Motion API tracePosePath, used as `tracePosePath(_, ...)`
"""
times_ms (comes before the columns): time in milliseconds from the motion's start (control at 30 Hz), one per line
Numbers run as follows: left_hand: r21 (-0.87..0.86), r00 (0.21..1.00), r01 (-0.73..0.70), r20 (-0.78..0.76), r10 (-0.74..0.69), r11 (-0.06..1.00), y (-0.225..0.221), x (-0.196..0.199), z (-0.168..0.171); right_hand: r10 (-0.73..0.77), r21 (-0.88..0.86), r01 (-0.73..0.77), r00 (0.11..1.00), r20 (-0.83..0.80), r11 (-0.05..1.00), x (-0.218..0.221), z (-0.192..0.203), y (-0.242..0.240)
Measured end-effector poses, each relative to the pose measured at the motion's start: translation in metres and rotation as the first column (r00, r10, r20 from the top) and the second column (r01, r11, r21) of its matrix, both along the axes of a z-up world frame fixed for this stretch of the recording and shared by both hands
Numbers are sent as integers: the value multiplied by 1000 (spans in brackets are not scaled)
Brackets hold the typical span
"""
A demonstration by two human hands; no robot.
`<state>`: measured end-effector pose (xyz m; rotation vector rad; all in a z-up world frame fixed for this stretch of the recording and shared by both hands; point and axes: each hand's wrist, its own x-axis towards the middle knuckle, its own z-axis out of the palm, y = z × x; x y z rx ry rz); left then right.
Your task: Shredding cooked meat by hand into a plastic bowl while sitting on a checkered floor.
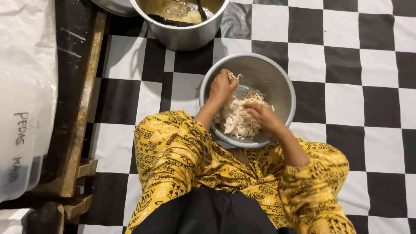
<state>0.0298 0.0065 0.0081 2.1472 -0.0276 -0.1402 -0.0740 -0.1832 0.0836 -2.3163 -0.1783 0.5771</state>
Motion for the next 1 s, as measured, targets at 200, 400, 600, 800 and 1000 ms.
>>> tracePosePath(200,-10,998,-44,33,44,999,-6,-6,8,187,-647,-199,978,-89,736,70,-113,-24)
tracePosePath(400,-84,995,-83,42,86,993,0,-7,18,-50,-381,122,980,192,916,107,-52,-20)
tracePosePath(600,-184,990,-85,97,104,979,2,-18,42,139,-555,-2,969,205,832,126,-53,-51)
tracePosePath(800,-331,985,-171,-60,160,928,8,-17,39,265,-640,-263,960,-96,722,37,-67,-23)
tracePosePath(1000,-421,972,-233,-139,192,877,5,-33,47,8,-645,87,990,144,759,89,-102,-60)
